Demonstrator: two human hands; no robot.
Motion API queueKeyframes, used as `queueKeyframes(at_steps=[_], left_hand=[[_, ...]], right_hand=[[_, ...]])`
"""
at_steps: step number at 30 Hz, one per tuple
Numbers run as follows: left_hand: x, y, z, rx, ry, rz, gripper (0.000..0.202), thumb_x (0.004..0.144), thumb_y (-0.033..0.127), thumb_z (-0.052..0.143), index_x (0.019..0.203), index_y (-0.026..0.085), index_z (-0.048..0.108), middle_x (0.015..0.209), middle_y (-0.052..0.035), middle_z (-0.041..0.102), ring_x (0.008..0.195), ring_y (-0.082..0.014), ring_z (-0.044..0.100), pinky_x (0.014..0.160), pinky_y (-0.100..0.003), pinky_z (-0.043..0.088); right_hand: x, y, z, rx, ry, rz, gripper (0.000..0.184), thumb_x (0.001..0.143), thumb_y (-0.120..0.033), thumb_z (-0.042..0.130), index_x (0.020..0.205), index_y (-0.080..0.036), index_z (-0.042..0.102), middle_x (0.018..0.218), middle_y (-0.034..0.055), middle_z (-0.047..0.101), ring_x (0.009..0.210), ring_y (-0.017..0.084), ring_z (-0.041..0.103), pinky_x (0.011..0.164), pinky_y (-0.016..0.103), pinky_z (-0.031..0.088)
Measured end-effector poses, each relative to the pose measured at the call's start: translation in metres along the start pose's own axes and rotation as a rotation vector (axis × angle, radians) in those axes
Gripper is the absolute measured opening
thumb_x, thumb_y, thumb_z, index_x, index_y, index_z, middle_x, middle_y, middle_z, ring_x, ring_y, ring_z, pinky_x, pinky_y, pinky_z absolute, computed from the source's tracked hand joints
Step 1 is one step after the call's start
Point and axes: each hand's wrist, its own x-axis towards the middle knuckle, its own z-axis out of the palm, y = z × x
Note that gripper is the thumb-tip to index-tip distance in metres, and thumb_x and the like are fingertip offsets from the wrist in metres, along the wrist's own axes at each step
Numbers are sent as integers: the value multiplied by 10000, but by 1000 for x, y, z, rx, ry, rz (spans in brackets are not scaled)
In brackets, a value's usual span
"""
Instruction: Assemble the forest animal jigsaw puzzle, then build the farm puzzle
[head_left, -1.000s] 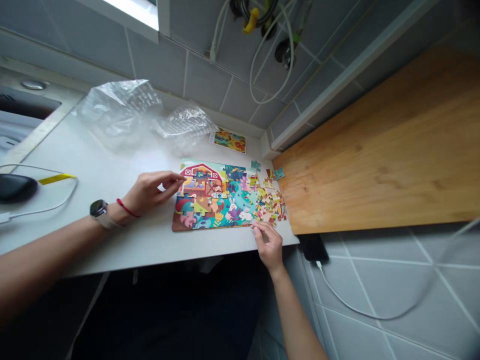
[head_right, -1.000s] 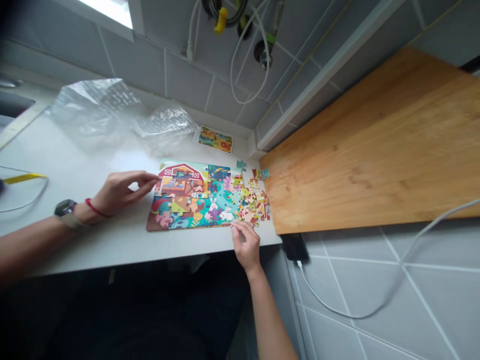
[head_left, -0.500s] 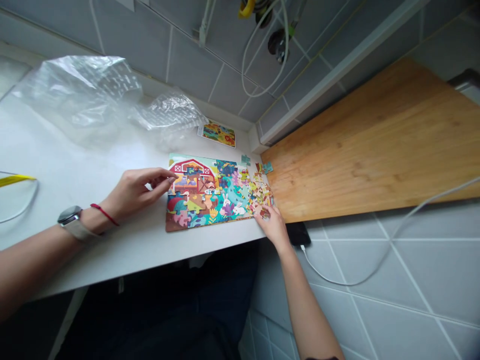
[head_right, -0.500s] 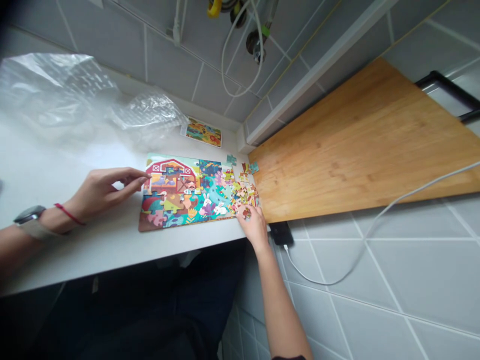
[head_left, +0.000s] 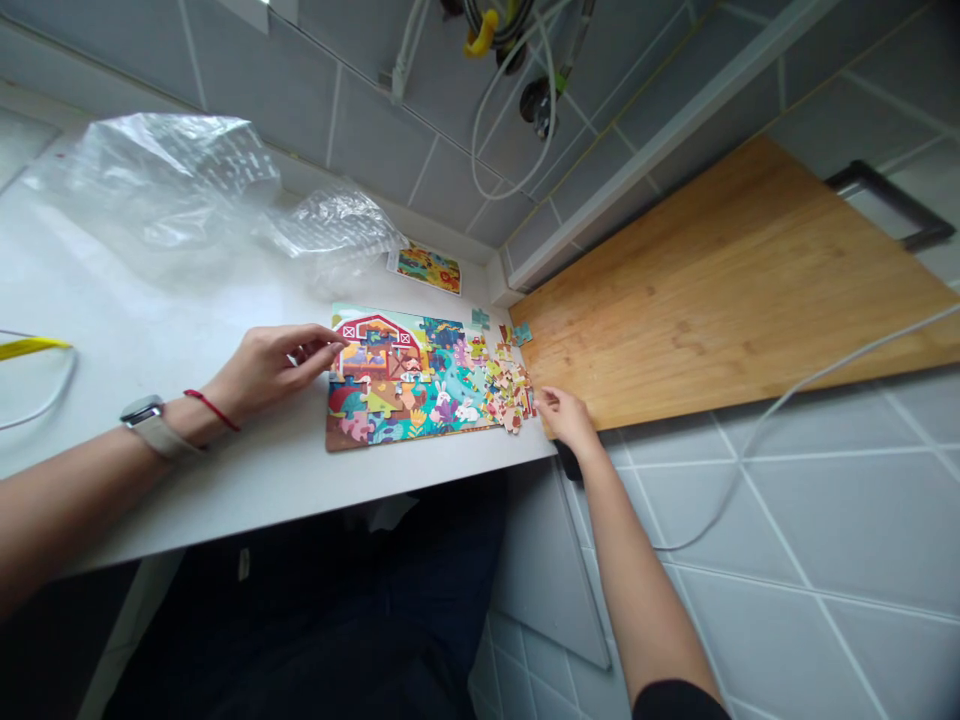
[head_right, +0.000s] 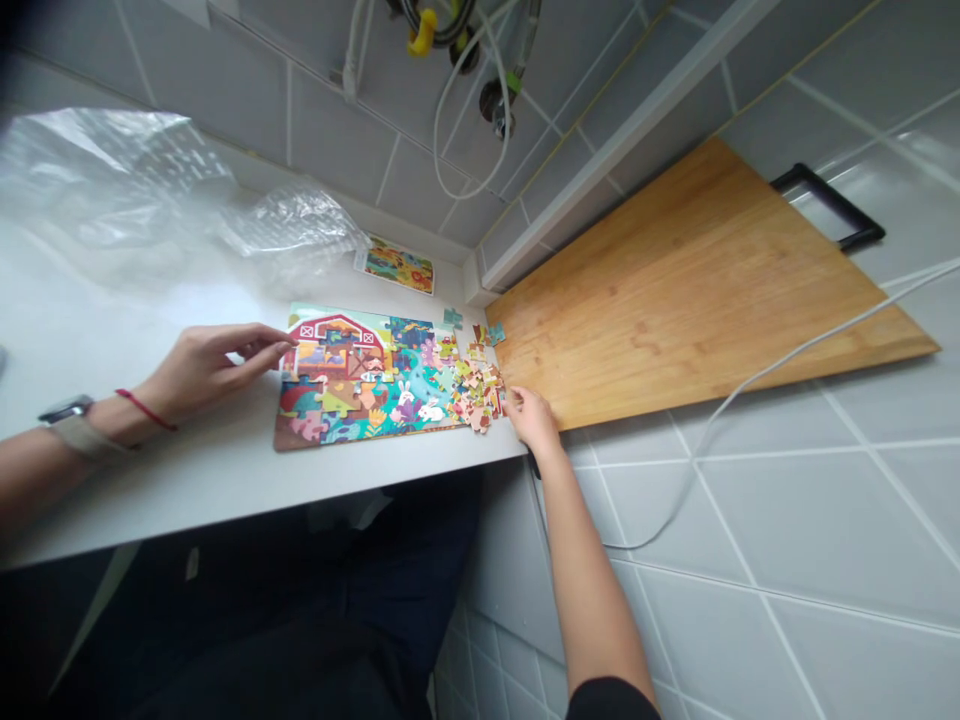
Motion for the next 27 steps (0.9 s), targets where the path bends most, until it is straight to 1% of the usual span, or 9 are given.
queueKeyframes(at_steps=[4, 6, 8, 12, 16, 19, 22, 24, 27], left_hand=[[1, 0, -2, 8, -1, -31, 398, 941, 479, 562, 963, 135, 761, 746, -20, 729, 577, -107, 564, 595, -218, 458], [1, 0, -2, -6, 0, -46, 390, 938, 476, 569, 978, 137, 759, 738, -14, 723, 577, -104, 558, 595, -214, 456], [2, 1, -2, -19, 0, -51, 395, 937, 487, 571, 972, 142, 760, 739, -18, 725, 571, -106, 554, 584, -217, 452], [2, 1, 1, -48, 7, -34, 429, 949, 534, 552, 927, 163, 767, 715, -31, 720, 542, -121, 550, 545, -236, 439], [2, 0, 2, -69, 30, -20, 421, 949, 531, 555, 922, 170, 768, 698, -29, 715, 536, -123, 550, 542, -240, 444], [2, -2, -1, -80, 44, -23, 407, 950, 520, 568, 925, 164, 763, 691, -25, 716, 534, -121, 556, 539, -234, 448], [3, -3, -2, -85, 56, -21, 389, 959, 504, 571, 923, 167, 761, 746, -34, 748, 540, -120, 572, 535, -234, 452], [4, -3, -2, -83, 65, -8, 369, 964, 483, 571, 930, 169, 762, 771, -38, 760, 544, -120, 580, 537, -235, 460], [4, -5, 0, -71, 82, 32, 343, 970, 449, 567, 940, 169, 764, 808, -51, 760, 586, -132, 612, 553, -238, 483]], right_hand=[[28, -5, -8, -83, -188, 0, 509, 685, -283, 926, 1164, -193, 781, 1032, 87, 814, 953, 267, 758, 858, 318, 572], [33, -10, -4, -120, -240, 4, 519, 664, -293, 943, 1153, -210, 789, 1012, 73, 819, 941, 267, 762, 841, 303, 564], [34, -14, 1, -158, -248, 19, 518, 717, -316, 909, 1206, -211, 775, 1034, 81, 817, 956, 269, 760, 841, 303, 555], [30, -17, 7, -217, -215, 68, 544, 793, -346, 840, 1303, -188, 732, 1024, 98, 809, 953, 263, 758, 818, 302, 537], [24, -19, 7, -250, -160, 89, 469, 811, -329, 801, 1259, -205, 749, 1017, 102, 804, 942, 260, 755, 774, 296, 519], [19, -25, -2, -266, -98, 73, 418, 800, -250, 770, 1212, -182, 756, 1009, 131, 794, 958, 282, 743, 765, 308, 512], [15, -36, -18, -255, -17, 6, 372, 815, -221, 728, 1181, -159, 746, 1037, 153, 775, 990, 287, 719, 803, 320, 515], [14, -48, -25, -226, 22, -75, 366, 833, -226, 705, 1193, -171, 736, 1066, 135, 762, 1002, 271, 705, 840, 324, 521], [14, -80, -21, -154, 18, -248, 474, 842, -225, 700, 1316, -203, 694, 1093, 81, 745, 971, 225, 700, 898, 318, 536]])
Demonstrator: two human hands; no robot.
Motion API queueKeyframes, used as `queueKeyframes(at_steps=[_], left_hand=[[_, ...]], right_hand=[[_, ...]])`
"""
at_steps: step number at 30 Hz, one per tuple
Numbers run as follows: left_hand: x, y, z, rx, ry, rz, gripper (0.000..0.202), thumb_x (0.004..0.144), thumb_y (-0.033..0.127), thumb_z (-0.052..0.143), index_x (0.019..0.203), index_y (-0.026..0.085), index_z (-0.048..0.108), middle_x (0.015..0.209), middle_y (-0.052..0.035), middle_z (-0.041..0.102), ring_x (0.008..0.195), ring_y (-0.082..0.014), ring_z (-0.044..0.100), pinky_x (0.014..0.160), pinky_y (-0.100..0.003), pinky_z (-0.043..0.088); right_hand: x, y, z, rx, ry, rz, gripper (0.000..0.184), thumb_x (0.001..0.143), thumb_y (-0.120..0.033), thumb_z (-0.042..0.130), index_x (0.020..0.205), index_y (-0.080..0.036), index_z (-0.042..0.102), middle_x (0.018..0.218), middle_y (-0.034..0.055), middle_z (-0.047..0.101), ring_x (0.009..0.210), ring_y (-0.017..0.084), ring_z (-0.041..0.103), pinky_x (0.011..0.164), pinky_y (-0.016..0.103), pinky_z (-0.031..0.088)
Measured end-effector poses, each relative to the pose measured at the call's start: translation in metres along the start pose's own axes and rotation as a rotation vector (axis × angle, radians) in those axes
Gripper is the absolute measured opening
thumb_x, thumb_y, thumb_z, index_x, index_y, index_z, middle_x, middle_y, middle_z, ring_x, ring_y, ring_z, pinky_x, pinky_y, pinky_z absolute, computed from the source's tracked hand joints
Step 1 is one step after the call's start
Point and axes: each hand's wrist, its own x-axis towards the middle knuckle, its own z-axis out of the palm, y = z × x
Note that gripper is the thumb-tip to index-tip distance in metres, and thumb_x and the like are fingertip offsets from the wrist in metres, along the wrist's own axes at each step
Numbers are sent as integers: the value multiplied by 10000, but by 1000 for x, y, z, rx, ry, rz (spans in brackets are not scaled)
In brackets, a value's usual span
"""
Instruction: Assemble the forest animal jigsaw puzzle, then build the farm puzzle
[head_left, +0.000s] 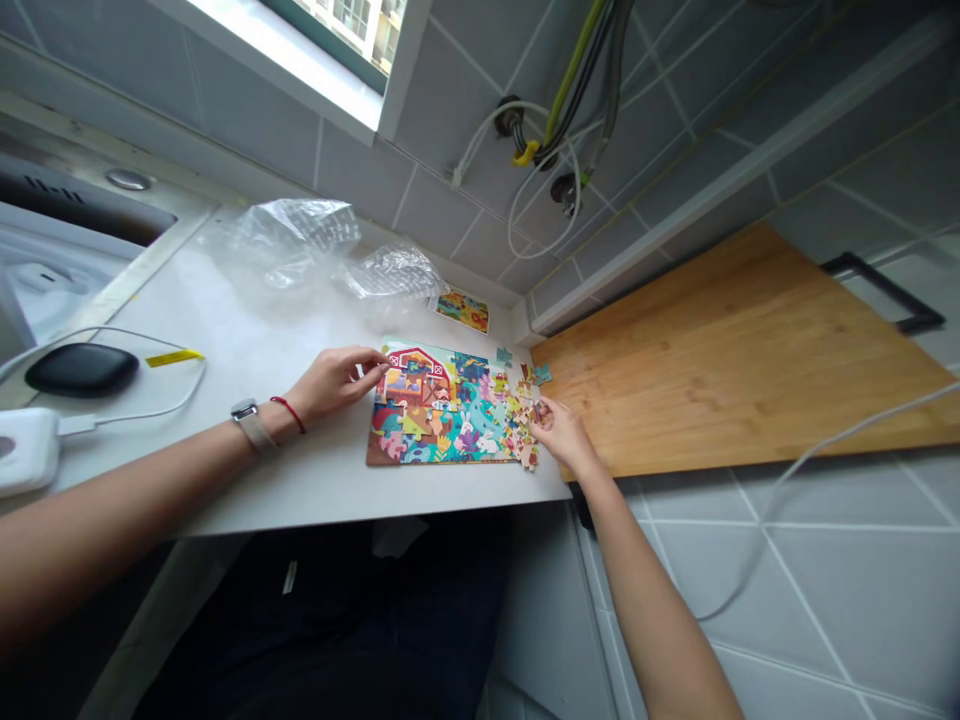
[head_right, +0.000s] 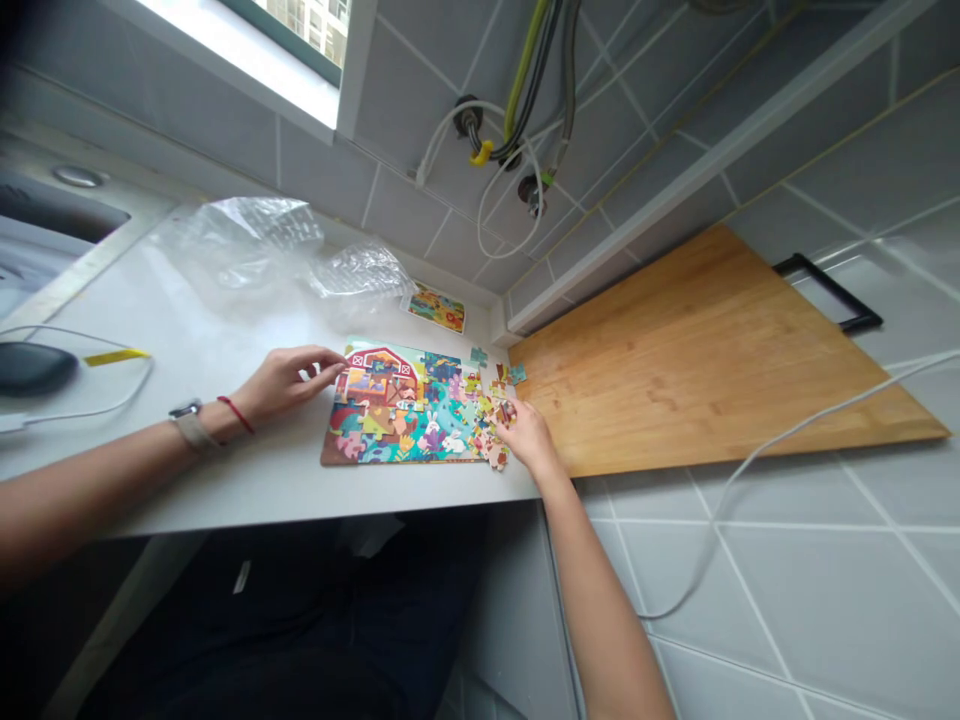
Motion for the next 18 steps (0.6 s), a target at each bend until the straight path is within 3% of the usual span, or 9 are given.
queueKeyframes(at_steps=[3, 5, 8, 10, 13, 16, 18], left_hand=[[0, -3, 1, 55, 14, 83, 332, 982, 421, 556, 907, 172, 762, 814, -66, 747, 679, -168, 647, 609, -264, 510], [1, -6, 1, 112, 17, 152, 324, 997, 401, 546, 895, 178, 758, 811, -71, 742, 742, -194, 657, 680, -297, 527], [2, -8, -2, 172, 8, 207, 301, 1014, 370, 538, 918, 184, 754, 859, -84, 751, 814, -220, 660, 761, -336, 533], [3, -9, -4, 189, 3, 205, 289, 1017, 360, 536, 931, 187, 752, 885, -89, 754, 836, -228, 657, 775, -345, 533], [4, -9, -7, 198, -3, 189, 293, 1022, 353, 525, 935, 184, 747, 892, -91, 751, 841, -228, 651, 784, -351, 534], [3, -8, -6, 193, -18, 179, 290, 1027, 339, 516, 933, 182, 741, 881, -88, 746, 835, -227, 643, 780, -356, 528], [3, -9, -4, 184, -28, 167, 284, 1028, 334, 516, 928, 188, 739, 875, -84, 744, 836, -227, 639, 781, -358, 524]], right_hand=[[15, -50, 11, 162, -16, -326, 573, 845, -215, 705, 1414, -187, 648, 1094, 81, 729, 888, 209, 701, 926, 353, 556], [28, -88, 19, 195, -24, -499, 575, 854, -207, 712, 1425, -201, 646, 1204, 105, 709, 1026, 237, 693, 981, 372, 546], [51, -137, 27, 159, -85, -602, 523, 901, -156, 657, 1423, -189, 653, 1216, 110, 693, 1051, 234, 684, 959, 342, 551], [66, -157, 31, 125, -110, -605, 500, 915, -114, 628, 1406, -205, 669, 1154, 92, 700, 1028, 223, 684, 946, 319, 547], [80, -164, 34, 147, -108, -573, 431, 932, -108, 642, 1346, -209, 706, 1152, 90, 699, 1021, 215, 685, 958, 315, 540], [81, -154, 36, 239, -76, -534, 318, 953, -159, 671, 1262, -188, 740, 1142, 97, 698, 1004, 209, 687, 969, 335, 539], [76, -146, 37, 274, -122, -575, 348, 918, -221, 753, 1264, -196, 737, 1143, 91, 691, 1027, 220, 682, 972, 357, 538]])
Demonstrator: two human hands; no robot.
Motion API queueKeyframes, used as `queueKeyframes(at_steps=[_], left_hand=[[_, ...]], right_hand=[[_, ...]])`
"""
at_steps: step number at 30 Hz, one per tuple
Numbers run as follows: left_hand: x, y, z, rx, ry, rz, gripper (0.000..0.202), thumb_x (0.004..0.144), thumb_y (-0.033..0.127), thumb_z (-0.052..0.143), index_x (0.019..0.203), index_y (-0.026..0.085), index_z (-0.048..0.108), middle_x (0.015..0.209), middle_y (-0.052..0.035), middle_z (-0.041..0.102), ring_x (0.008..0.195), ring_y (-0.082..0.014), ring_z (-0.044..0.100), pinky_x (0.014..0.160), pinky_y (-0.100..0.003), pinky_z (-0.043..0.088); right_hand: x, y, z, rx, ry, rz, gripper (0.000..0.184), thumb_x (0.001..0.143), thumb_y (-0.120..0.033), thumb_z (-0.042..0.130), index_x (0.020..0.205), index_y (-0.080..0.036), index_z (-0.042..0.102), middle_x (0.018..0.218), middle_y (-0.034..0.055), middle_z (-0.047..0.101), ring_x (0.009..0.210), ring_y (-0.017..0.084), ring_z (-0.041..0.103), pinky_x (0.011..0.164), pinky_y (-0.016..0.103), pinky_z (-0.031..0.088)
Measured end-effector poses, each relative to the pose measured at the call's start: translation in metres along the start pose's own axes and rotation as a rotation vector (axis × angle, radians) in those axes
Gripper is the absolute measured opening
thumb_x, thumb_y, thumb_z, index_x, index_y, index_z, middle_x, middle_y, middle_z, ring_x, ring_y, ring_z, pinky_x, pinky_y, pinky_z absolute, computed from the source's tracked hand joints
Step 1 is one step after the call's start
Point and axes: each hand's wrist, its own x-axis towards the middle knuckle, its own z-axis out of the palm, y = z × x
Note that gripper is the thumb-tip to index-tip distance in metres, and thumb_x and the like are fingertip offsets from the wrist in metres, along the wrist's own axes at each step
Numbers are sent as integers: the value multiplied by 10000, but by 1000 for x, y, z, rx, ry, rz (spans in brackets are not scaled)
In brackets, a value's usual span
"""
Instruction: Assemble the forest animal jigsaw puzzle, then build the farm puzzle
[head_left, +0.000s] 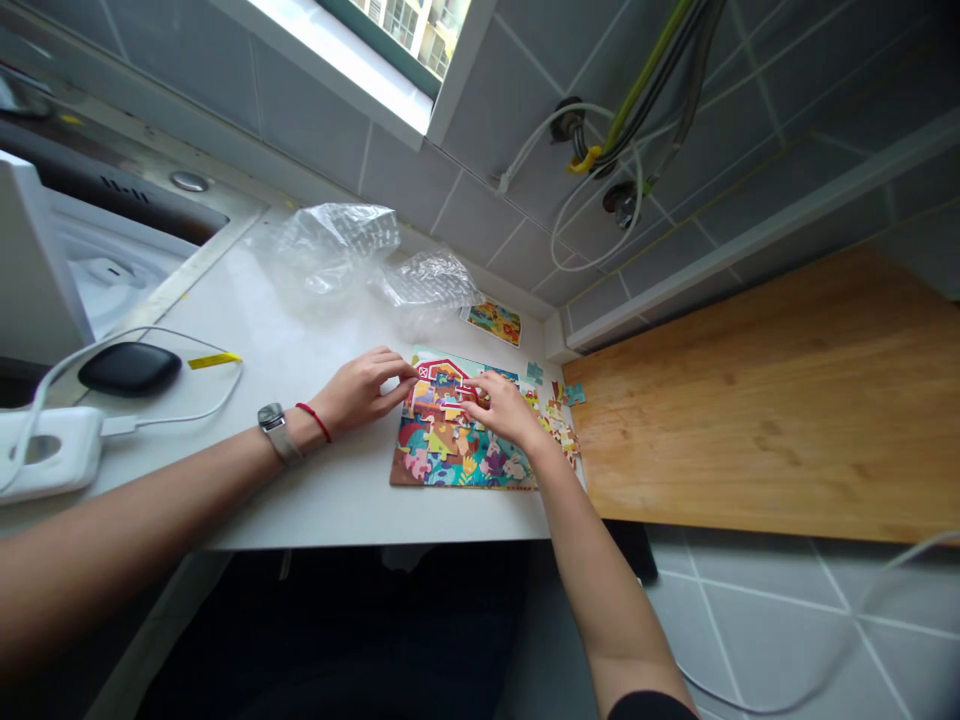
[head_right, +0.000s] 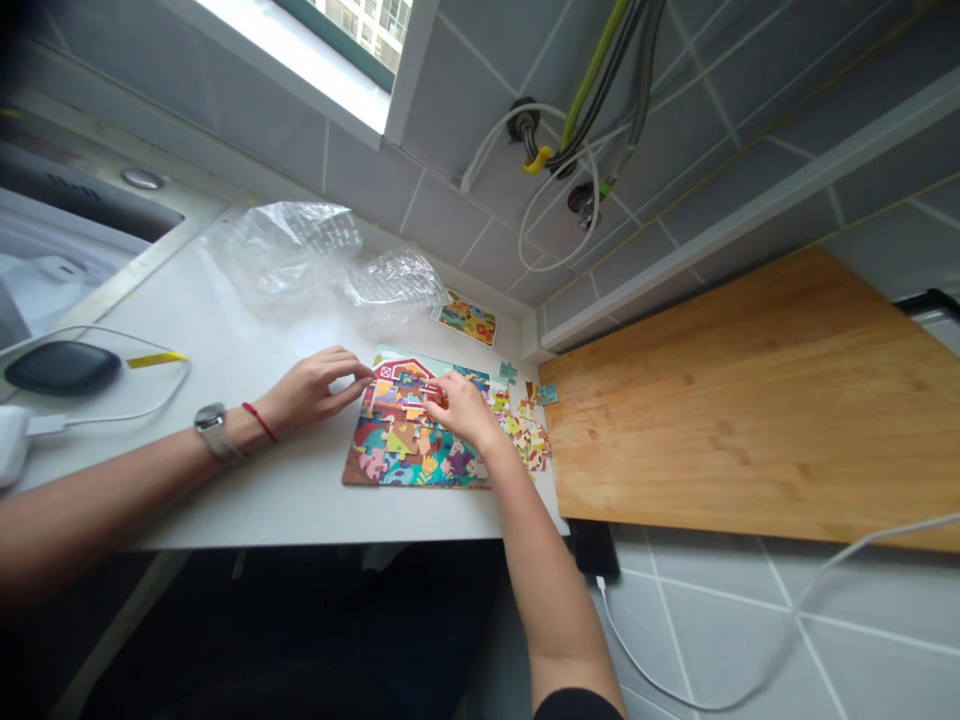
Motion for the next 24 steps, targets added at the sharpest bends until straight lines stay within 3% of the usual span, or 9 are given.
queueKeyframes(at_steps=[3, 7, 10, 15, 24], left_hand=[[-1, -1, 3, -14, -20, -14, 282, 1029, 335, 518, 926, 188, 736, 894, -89, 744, 855, -231, 643, 792, -363, 525], [-1, -5, 6, -5, -55, -1, 272, 1023, 345, 535, 963, 188, 748, 942, -91, 743, 933, -250, 646, 871, -398, 535], [-3, -10, 7, 43, -57, 11, 265, 1007, 376, 565, 1023, 207, 768, 1082, -102, 739, 1115, -295, 627, 1004, -471, 517], [-10, -16, 12, 104, -137, 2, 271, 979, 405, 619, 1131, 251, 783, 1320, -111, 674, 1401, -390, 489, 1134, -583, 462], [-11, -17, 13, 84, -196, -32, 187, 949, 390, 703, 1074, 287, 797, 1351, -98, 651, 1443, -413, 459, 1160, -624, 433]], right_hand=[[-9, 0, 4, 24, -71, -80, 489, 847, -235, 841, 1317, -229, 710, 1199, 89, 671, 1127, 249, 651, 1015, 397, 521], [-5, -2, 10, 54, -48, -111, 406, 871, -192, 804, 1270, -220, 733, 1088, 70, 678, 1077, 235, 641, 1000, 392, 518], [2, -1, 12, 76, -51, -147, 367, 865, -186, 800, 1229, -201, 748, 1015, 58, 679, 1021, 223, 636, 969, 372, 523], [9, 1, 16, 92, -1, -171, 370, 848, -132, 768, 1208, -220, 749, 1079, 72, 709, 1067, 239, 634, 980, 389, 522], [22, 5, 28, 47, 86, -203, 288, 931, -124, 684, 1154, -264, 799, 1095, 72, 725, 1083, 243, 646, 1025, 427, 521]])
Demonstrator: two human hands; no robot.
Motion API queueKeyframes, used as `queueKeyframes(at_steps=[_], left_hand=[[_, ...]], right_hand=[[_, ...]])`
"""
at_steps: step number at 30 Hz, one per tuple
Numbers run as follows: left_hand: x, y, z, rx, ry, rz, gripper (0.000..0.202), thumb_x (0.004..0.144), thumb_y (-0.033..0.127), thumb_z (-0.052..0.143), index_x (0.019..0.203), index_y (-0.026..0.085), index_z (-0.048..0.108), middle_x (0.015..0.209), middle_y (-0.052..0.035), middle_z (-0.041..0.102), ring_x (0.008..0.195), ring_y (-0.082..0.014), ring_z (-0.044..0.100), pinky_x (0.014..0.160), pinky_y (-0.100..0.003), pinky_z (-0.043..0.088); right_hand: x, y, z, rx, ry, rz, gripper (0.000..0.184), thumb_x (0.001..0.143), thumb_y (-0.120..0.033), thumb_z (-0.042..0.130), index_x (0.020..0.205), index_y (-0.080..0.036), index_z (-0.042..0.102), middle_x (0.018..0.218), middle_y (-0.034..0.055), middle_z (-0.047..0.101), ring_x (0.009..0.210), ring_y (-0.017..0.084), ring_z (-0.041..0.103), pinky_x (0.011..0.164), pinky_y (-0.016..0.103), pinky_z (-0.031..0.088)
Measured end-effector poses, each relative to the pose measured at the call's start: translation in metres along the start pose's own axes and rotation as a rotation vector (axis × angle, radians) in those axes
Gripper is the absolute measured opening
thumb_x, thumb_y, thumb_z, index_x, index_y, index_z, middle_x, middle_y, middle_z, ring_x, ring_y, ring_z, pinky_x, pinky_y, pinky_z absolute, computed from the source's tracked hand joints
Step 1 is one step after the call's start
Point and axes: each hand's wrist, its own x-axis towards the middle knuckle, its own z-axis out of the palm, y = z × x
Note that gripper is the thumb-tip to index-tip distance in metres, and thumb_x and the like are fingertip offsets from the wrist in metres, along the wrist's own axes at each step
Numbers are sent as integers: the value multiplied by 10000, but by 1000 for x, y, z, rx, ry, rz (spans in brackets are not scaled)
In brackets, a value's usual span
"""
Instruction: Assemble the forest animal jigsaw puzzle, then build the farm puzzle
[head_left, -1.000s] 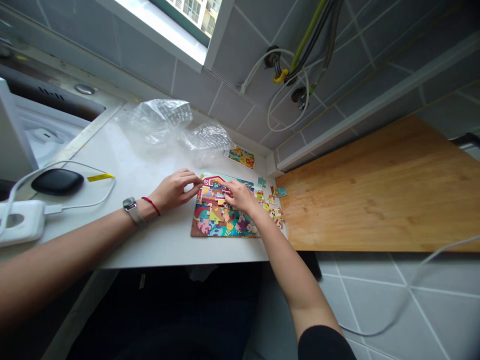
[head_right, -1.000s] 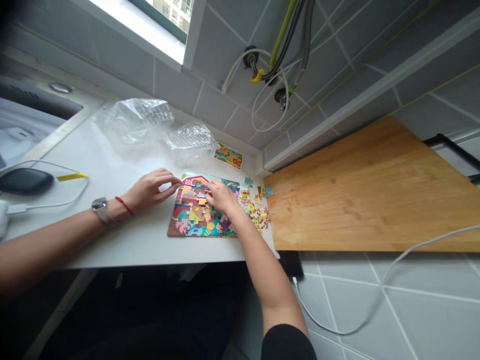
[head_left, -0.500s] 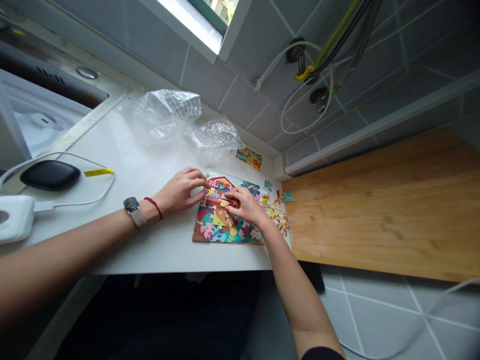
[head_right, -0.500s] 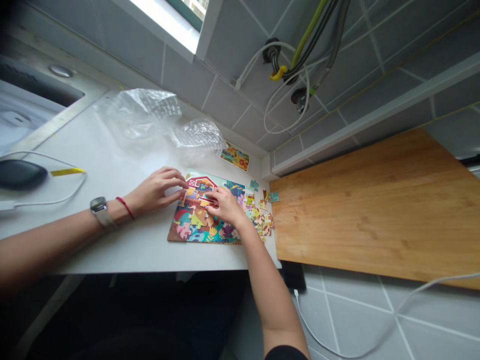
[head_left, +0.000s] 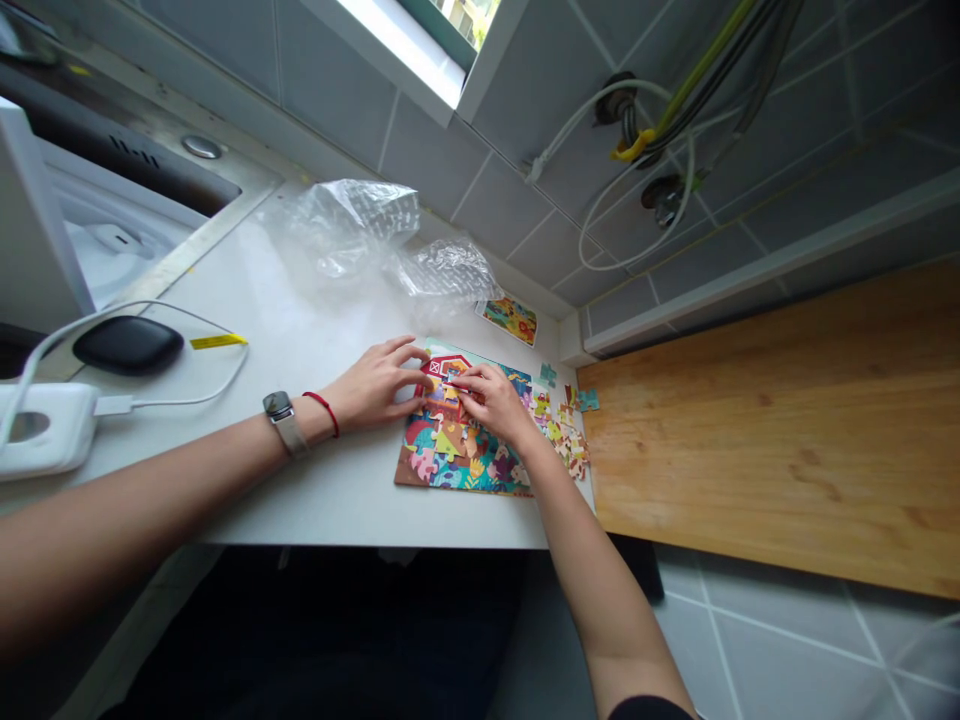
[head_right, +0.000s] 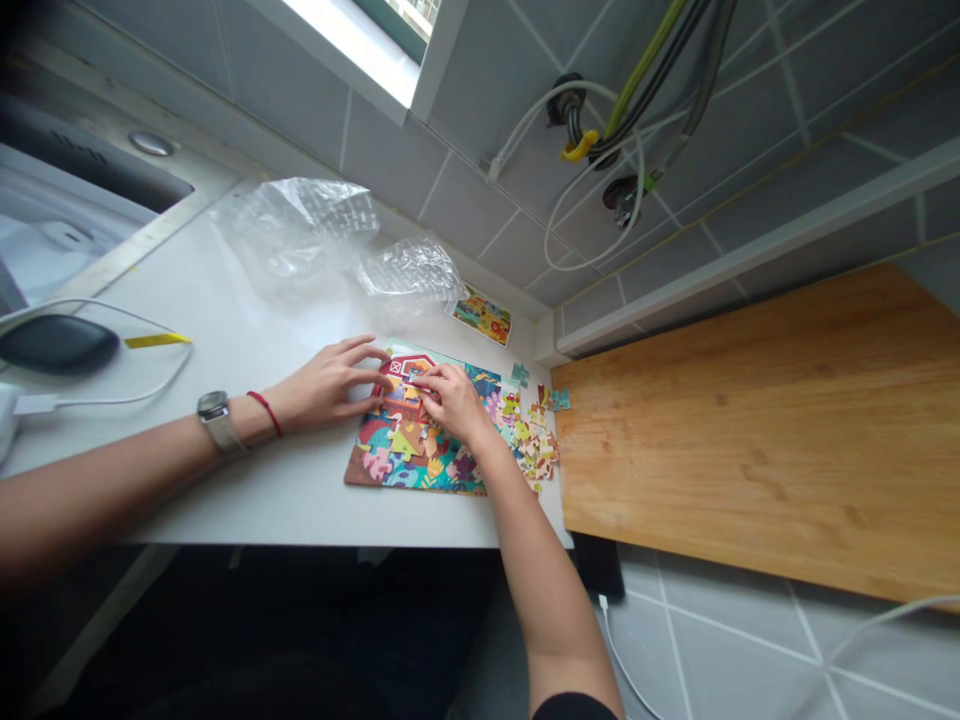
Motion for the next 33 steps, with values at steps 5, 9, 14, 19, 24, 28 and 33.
queueKeyframes(at_steps=[5, 9, 14, 19, 24, 28, 33], left_hand=[[0, 1, -1, 9, -13, 1, 194, 957, 391, 697, 1090, 288, 792, 1361, -101, 645, 1437, -412, 465, 1155, -624, 434], [0, 1, -2, 28, -33, -1, 223, 969, 404, 676, 1121, 285, 788, 1370, -106, 638, 1435, -413, 467, 1147, -619, 443], [0, 1, -2, 26, -32, -3, 227, 970, 416, 668, 1114, 288, 788, 1377, -106, 636, 1428, -413, 477, 1145, -614, 443], [0, 1, -2, 37, -40, -9, 242, 976, 433, 652, 1130, 299, 783, 1377, -92, 639, 1429, -391, 475, 1157, -592, 434], [0, 0, -2, 41, -53, -7, 277, 992, 446, 616, 1151, 283, 775, 1397, -108, 629, 1425, -401, 479, 1144, -599, 436], [0, 1, -2, 37, -52, -9, 278, 987, 438, 620, 1162, 284, 771, 1403, -105, 629, 1432, -402, 476, 1149, -598, 433], [0, -1, -2, 2, -24, -9, 271, 986, 453, 620, 1120, 274, 775, 1361, -105, 653, 1395, -390, 511, 1134, -591, 456]], right_hand=[[4, 3, 0, -63, 2, 2, 239, 965, -195, 692, 1136, -300, 822, 1094, 71, 702, 1059, 244, 638, 1014, 442, 531], [3, 3, -1, -103, 3, 32, 205, 964, -230, 705, 1114, -280, 835, 1134, 89, 679, 1079, 257, 626, 1032, 455, 530], [0, -2, -2, -147, 4, 48, 220, 959, -255, 704, 1136, -293, 831, 1221, 92, 659, 1141, 277, 606, 1070, 480, 516], [-2, -10, -4, -196, -22, 56, 232, 970, -272, 683, 1155, -293, 821, 1286, 97, 649, 1199, 296, 588, 1093, 502, 509], [-1, -18, -9, -237, -115, 55, 241, 967, -324, 696, 1174, -270, 806, 1368, 127, 624, 1263, 331, 571, 1096, 543, 508], [-1, -21, -14, -240, -181, 55, 323, 921, -399, 766, 1220, -277, 781, 1508, 134, 540, 1391, 378, 495, 1145, 597, 455], [-18, -16, -11, -94, 33, 148, 402, 961, -374, 710, 1355, -293, 711, 1544, 129, 515, 1430, 340, 494, 1198, 563, 422]])
